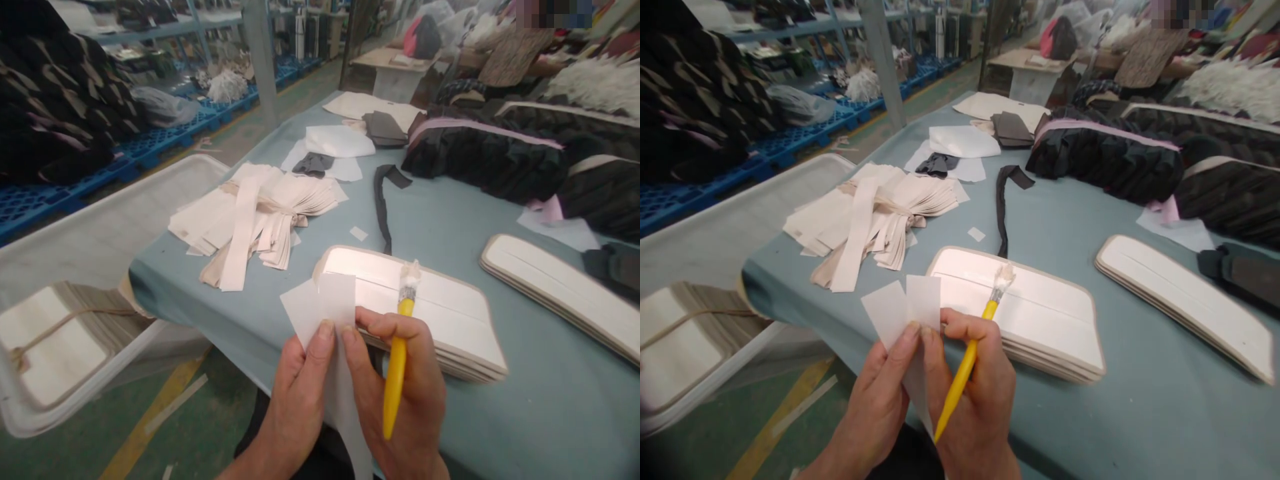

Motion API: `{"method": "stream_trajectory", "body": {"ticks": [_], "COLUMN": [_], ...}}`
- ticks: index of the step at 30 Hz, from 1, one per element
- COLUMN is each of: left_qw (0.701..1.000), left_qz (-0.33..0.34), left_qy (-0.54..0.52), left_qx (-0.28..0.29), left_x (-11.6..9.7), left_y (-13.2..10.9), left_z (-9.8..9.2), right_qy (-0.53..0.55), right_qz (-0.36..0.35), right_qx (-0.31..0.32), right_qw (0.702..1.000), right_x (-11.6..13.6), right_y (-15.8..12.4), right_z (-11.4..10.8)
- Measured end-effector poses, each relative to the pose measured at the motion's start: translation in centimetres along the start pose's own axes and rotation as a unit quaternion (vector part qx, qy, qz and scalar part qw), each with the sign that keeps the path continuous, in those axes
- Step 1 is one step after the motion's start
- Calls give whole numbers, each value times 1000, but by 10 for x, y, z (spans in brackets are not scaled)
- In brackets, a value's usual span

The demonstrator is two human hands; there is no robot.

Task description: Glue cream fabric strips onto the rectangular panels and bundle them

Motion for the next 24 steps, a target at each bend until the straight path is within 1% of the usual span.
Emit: {"method": "stream_trajectory", "body": {"ticks": [3, 5, 6, 8, 10, 12, 14, 16, 19, 21, 24], "left_qw": [999, 998, 997, 997, 993, 986, 980, 975, 964, 943, 897], "left_qz": [-24, -36, -29, 11, 54, 73, 87, 107, 152, 207, 289], "left_qy": [14, 41, 52, 69, 90, 120, 156, 180, 215, 252, 320], "left_qx": [33, 39, 39, 43, 62, 89, 90, 67, 47, 59, 97], "left_x": [13, 24, 29, 36, 35, 28, 20, 11, 2, -1, -3], "left_y": [-10, -20, -25, -33, -36, -33, -26, -18, -5, 4, 18], "left_z": [6, 9, 10, 13, 15, 12, 4, -9, -31, -45, -58], "right_qy": [9, 29, 29, 12, -15, -39, -64, -99, -147, -159, -167], "right_qz": [15, 27, 32, 44, 50, 46, 26, 5, -21, -28, -43], "right_qx": [7, 11, 12, 2, -6, 2, 44, 103, 195, 248, 314], "right_qw": [1000, 999, 999, 999, 999, 998, 997, 990, 969, 955, 934], "right_x": [3, 4, 5, 4, 0, -6, -12, -17, -23, -27, -32], "right_y": [-2, -5, -7, -8, -5, 6, 22, 40, 67, 82, 99], "right_z": [-3, -6, -7, -13, -21, -32, -44, -52, -55, -51, -42]}}
Point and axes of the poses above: each hand's wrist, its own y-axis towards the middle knuckle, its own z-axis out of the palm, x = y × z, the point moved 1 cm from there along y, towards the middle knuckle, and after that the axes turned 15 degrees about x, right-handed, at the moved point
